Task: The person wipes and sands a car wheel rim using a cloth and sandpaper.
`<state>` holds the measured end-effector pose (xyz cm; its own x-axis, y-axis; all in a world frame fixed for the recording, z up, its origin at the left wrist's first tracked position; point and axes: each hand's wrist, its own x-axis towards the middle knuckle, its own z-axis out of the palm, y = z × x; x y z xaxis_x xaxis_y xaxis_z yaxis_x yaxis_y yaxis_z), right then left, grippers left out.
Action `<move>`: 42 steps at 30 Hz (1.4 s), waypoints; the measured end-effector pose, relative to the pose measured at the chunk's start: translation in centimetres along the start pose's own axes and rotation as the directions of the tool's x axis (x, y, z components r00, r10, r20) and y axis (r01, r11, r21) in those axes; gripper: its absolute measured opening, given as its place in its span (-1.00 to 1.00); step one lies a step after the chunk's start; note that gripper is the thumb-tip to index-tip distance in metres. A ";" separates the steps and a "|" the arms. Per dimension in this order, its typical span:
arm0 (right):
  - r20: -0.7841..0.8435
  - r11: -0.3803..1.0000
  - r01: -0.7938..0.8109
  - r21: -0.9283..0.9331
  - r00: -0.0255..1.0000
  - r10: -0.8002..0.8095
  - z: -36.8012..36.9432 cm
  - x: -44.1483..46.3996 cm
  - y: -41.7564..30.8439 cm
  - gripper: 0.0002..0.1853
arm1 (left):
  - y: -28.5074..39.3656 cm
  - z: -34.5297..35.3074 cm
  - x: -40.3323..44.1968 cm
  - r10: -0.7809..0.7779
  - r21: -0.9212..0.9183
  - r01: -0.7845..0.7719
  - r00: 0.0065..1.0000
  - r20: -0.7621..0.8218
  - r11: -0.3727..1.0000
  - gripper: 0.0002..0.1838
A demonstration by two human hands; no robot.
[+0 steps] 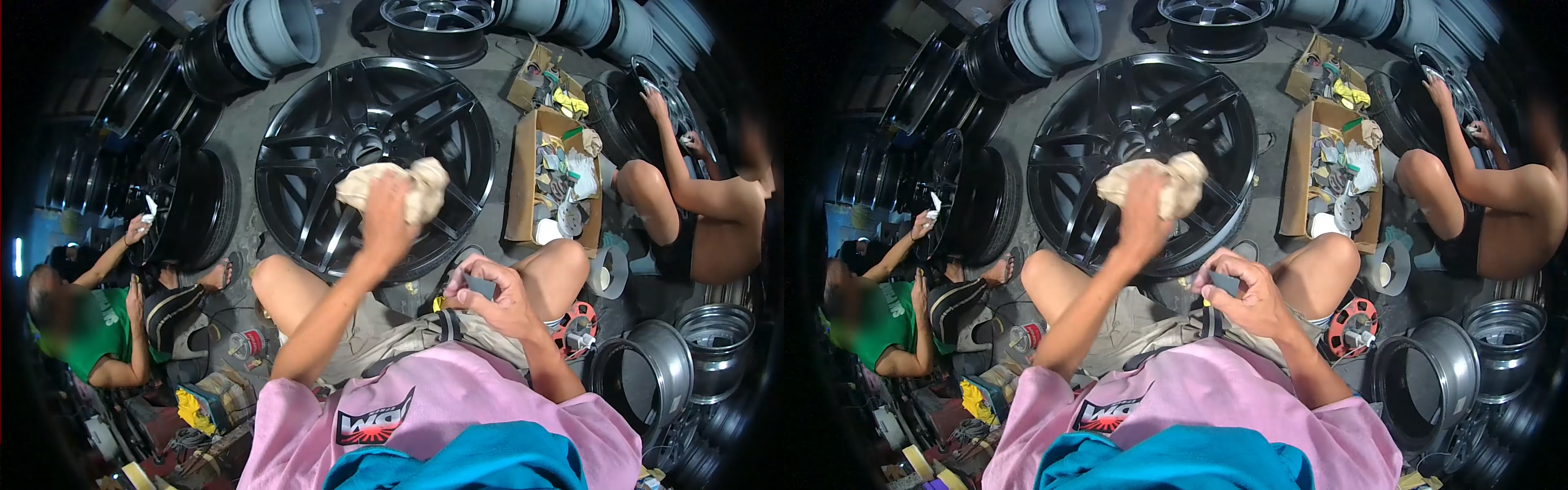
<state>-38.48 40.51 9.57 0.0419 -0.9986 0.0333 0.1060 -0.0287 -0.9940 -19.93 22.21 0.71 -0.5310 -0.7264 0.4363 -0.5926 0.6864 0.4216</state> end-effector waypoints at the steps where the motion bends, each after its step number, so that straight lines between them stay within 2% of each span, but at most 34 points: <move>1: -0.022 0.995 0.020 -0.098 1.000 -0.022 -0.4 0.0 0.5 -0.79 | 2.3 0.7 -1.4 0.030 -0.076 -0.026 0.998 0.049 0.997 -0.24; 2: -0.022 0.995 0.009 -0.101 1.000 -0.011 -0.3 -0.1 0.5 -0.79 | 4.1 1.0 -2.5 0.060 -0.158 -0.044 0.994 0.096 0.986 -0.16; 4: -0.257 0.999 0.003 0.055 0.966 0.012 -0.2 -0.2 0.3 -0.81 | 6.3 -1.0 -3.2 0.242 -0.143 -0.213 0.943 0.229 0.967 -0.12; 5: -0.272 0.996 0.024 0.081 0.962 -0.001 -0.7 -0.3 -0.1 -0.80 | 5.2 -1.6 -2.9 0.233 -0.167 -0.198 0.945 0.228 0.966 -0.20; 6: -0.326 0.997 0.047 0.065 0.945 -0.023 -1.2 -0.3 -0.3 -0.81 | 3.9 -2.4 -2.1 0.158 -0.205 -0.119 0.969 0.189 0.972 -0.32; 8: -0.398 0.999 0.042 -0.015 0.916 -0.044 -2.5 -0.5 -0.4 -0.81 | -1.3 -2.1 -0.3 0.047 -0.134 -0.033 0.993 0.105 0.990 -0.32; 9: -0.437 0.996 -0.015 -0.086 0.899 -0.024 -3.4 -0.8 0.2 -0.82 | -1.4 -1.5 -0.4 0.046 -0.133 -0.032 0.994 0.104 0.991 -0.32; 10: -0.434 0.996 -0.008 -0.089 0.900 -0.031 -3.7 -0.8 0.5 -0.82 | -1.1 -0.8 0.0 -0.044 -0.100 0.051 0.996 0.075 0.994 -0.35; 11: -0.460 0.979 -0.030 -0.202 0.885 -0.068 -4.0 -0.6 0.7 -0.83 | -0.6 0.0 0.5 -0.131 -0.071 0.134 0.990 0.042 0.988 -0.38; 12: -0.482 0.950 -0.059 -0.308 0.870 -0.103 -4.1 -0.5 0.8 -0.82 | 1.8 0.3 -0.2 -0.028 -0.087 0.026 0.999 -0.017 0.996 -0.38; 14: -0.508 0.925 -0.060 -0.376 0.848 -0.152 -3.5 0.4 0.6 -0.82 | 6.1 -0.1 -2.0 0.204 -0.144 -0.192 0.976 0.073 0.971 -0.39; 15: -0.478 0.851 -0.040 -0.524 0.841 -0.254 -3.5 0.7 0.9 -0.82 | 7.1 -1.6 -2.2 0.202 -0.153 -0.189 0.977 0.073 0.970 -0.39; 16: -0.429 0.754 -0.022 -0.656 0.833 -0.350 -3.5 1.0 1.1 -0.82 | 7.7 -3.9 -2.1 0.152 -0.265 -0.069 0.940 0.305 0.962 -0.45; 17: -0.404 0.711 -0.044 -0.702 0.846 -0.347 -3.6 1.2 1.1 -0.80 | 8.0 -6.3 -1.7 0.124 -0.339 0.074 0.842 0.525 0.938 -0.50; 18: -0.403 0.711 -0.045 -0.702 0.848 -0.344 -3.6 1.5 1.4 -0.80 | 7.3 -8.7 -0.8 0.172 -0.412 0.093 0.810 0.561 0.907 -0.68; 20: -0.331 0.646 -0.009 -0.764 0.864 -0.379 -3.6 2.5 2.8 -0.79 | 4.0 -12.5 0.7 0.265 -0.520 0.132 0.740 0.619 0.844 -0.72; 22: -0.290 0.629 0.036 -0.777 0.866 -0.407 -3.6 3.6 4.3 -0.75 | 1.3 -15.1 2.6 0.072 -0.384 0.174 0.833 0.549 0.907 -0.63; 24: -0.224 0.585 0.065 -0.808 0.885 -0.408 -3.4 4.4 5.3 -0.70 | -0.2 -17.7 5.1 -0.119 -0.284 0.229 0.927 0.357 0.931 -0.68; 26: -0.182 0.531 0.065 -0.845 0.898 -0.400 -3.0 4.2 6.1 -0.63 | -3.7 -18.8 7.0 -0.257 -0.155 0.287 0.948 0.188 0.945 -0.70; 29: -0.102 0.468 0.103 -0.878 0.914 -0.392 -0.9 2.5 7.0 -0.57 | -9.7 -18.2 7.9 -0.288 -0.165 0.304 0.951 0.112 0.938 -0.72; 31: -0.103 0.424 0.083 -0.902 0.912 -0.398 -1.8 3.1 6.5 -0.56 | -14.3 -16.6 7.6 -0.271 0.084 0.266 0.961 0.059 0.960 -0.68; 32: -0.099 0.380 0.070 -0.922 0.907 -0.408 -2.3 3.6 6.2 -0.55 | -16.1 -15.6 7.3 -0.270 0.082 0.265 0.961 0.064 0.961 -0.68; 33: -0.131 0.348 0.032 -0.937 0.891 -0.434 -2.7 4.3 5.8 -0.54 | -17.7 -14.6 7.0 -0.272 0.147 0.271 0.962 -0.014 0.951 -0.64; 34: -0.128 0.344 0.033 -0.938 0.891 -0.436 -2.5 4.3 5.9 -0.54 | -19.2 -13.6 6.7 -0.267 0.211 0.282 0.959 -0.097 0.936 -0.61; 35: -0.139 0.378 0.032 -0.925 0.898 -0.417 -2.1 4.1 6.1 -0.54 | -20.4 -12.7 6.5 -0.333 0.252 0.339 0.940 -0.069 0.906 -0.59; 36: -0.149 0.412 0.031 -0.911 0.906 -0.397 -1.5 3.9 6.2 -0.53 | -20.6 -12.0 6.1 -0.355 0.253 0.362 0.932 -0.073 0.897 -0.63; 38: -0.141 0.434 0.051 -0.900 0.905 -0.400 -0.6 3.4 6.2 -0.53 | -22.8 -9.5 4.9 -0.277 0.183 0.299 0.951 -0.136 0.937 -0.66; 39: -0.127 0.434 0.062 -0.899 0.910 -0.393 -0.6 3.3 5.8 -0.54 | -22.4 -9.2 4.8 -0.279 0.218 0.308 0.948 -0.154 0.926 -0.65; 42: -0.104 0.410 0.060 -0.910 0.925 -0.365 -1.8 3.5 4.9 -0.56 | -22.6 -9.6 5.7 -0.302 0.207 0.317 0.948 -0.104 0.925 -0.61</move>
<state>-39.66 36.75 4.66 -0.1029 -0.9180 0.3830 -0.8583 -0.1127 -0.5007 -3.79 2.90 1.34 -0.2615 -0.8920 0.3686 -0.8423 0.3974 0.3642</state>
